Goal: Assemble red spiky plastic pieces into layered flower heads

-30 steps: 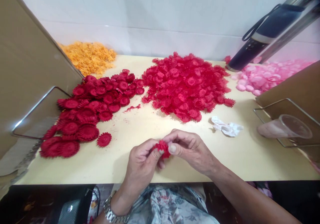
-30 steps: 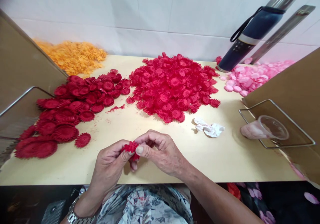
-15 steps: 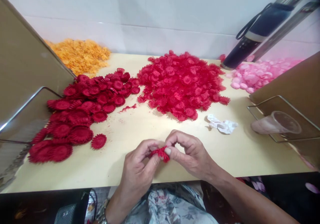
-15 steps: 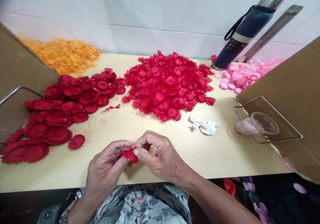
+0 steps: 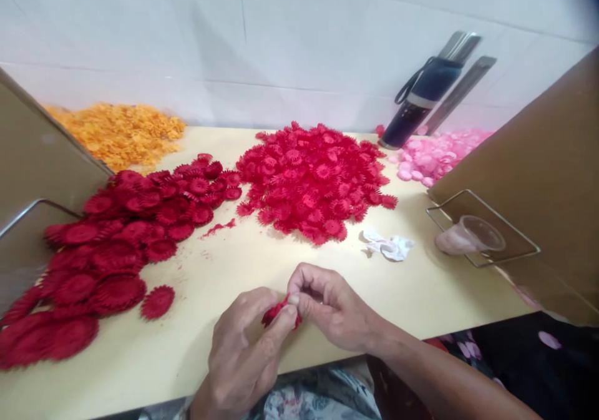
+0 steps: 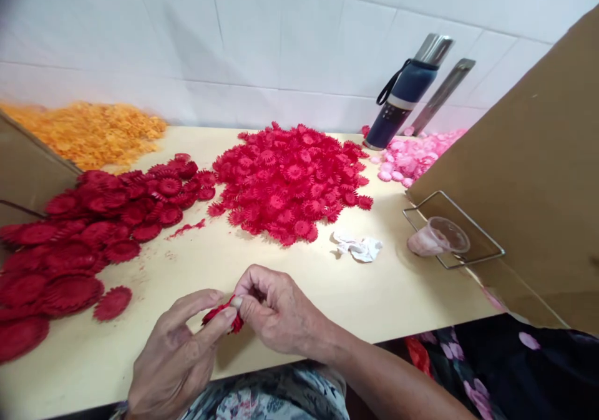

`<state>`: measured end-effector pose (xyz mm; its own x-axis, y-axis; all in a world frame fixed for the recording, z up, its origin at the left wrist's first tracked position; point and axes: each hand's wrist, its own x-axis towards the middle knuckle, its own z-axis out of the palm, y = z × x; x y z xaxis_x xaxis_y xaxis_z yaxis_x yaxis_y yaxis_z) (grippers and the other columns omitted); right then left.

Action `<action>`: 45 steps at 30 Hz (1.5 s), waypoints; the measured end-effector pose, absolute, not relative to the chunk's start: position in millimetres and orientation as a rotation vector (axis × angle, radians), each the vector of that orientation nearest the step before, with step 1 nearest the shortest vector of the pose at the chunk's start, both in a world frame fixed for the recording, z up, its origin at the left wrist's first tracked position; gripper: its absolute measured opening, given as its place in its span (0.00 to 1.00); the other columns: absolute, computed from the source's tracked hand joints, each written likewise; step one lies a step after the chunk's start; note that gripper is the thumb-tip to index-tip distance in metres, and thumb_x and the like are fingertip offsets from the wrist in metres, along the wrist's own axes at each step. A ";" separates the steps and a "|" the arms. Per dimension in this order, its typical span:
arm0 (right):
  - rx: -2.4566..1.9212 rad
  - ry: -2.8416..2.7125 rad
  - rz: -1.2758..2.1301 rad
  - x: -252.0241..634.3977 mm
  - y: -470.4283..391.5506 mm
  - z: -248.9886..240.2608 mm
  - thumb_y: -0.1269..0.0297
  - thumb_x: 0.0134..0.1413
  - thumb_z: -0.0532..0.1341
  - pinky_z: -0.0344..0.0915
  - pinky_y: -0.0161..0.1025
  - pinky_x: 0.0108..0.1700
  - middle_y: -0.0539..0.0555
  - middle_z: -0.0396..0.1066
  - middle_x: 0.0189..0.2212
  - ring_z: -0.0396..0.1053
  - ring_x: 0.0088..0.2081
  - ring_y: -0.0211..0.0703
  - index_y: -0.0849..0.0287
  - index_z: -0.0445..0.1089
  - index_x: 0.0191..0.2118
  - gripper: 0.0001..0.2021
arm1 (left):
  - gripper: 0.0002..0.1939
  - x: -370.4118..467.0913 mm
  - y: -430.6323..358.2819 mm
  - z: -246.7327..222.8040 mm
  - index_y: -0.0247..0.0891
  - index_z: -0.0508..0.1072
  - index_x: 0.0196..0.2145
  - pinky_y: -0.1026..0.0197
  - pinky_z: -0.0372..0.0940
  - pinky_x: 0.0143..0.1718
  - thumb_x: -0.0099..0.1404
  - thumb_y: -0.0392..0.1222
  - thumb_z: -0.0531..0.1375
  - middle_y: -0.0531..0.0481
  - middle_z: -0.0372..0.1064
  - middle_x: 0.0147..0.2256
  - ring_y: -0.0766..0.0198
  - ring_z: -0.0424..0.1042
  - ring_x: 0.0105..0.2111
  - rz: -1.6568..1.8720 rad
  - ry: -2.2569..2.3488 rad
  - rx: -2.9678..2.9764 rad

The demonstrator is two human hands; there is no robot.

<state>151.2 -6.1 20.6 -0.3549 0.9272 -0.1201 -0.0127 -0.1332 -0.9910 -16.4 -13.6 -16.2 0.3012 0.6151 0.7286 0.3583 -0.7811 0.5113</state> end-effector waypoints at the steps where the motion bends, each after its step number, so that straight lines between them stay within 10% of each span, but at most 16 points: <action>1: -1.073 -1.377 1.594 151.8 -7.0 21.6 0.53 0.55 0.56 0.58 0.33 0.29 0.48 0.61 0.23 0.60 0.25 0.33 0.61 0.59 0.29 0.14 | 0.34 -15.3 -14.4 -15.3 0.50 0.68 0.52 0.61 0.67 0.36 0.51 0.20 0.59 0.45 0.68 0.41 0.57 0.70 0.41 1.471 0.897 2.264; 14: -1.126 -1.849 0.861 147.6 -3.4 32.0 0.71 0.55 0.54 0.60 0.31 0.28 0.49 0.65 0.24 0.63 0.25 0.33 0.61 0.65 0.33 0.03 | 0.03 0.9 -11.6 0.4 0.35 0.73 0.28 0.71 0.58 0.21 0.56 0.37 0.62 0.56 0.64 0.19 0.72 0.61 0.19 1.030 1.049 1.055; 27: -1.185 -1.866 0.907 161.6 -12.2 17.3 0.68 0.59 0.53 0.61 0.33 0.31 0.52 0.67 0.26 0.65 0.28 0.35 0.62 0.69 0.35 0.08 | 0.07 5.4 -10.3 8.2 0.33 0.69 0.33 0.67 0.63 0.14 0.53 0.34 0.61 0.54 0.68 0.19 0.69 0.64 0.13 0.965 0.937 0.614; 45: -1.242 -1.881 0.850 166.2 -12.1 15.8 0.68 0.59 0.54 0.60 0.32 0.31 0.52 0.68 0.26 0.65 0.28 0.34 0.63 0.69 0.33 0.08 | 0.20 5.6 -14.1 2.1 0.36 0.63 0.20 0.75 0.44 0.07 0.57 0.56 0.57 0.60 0.55 0.10 0.78 0.47 0.08 0.852 1.160 0.772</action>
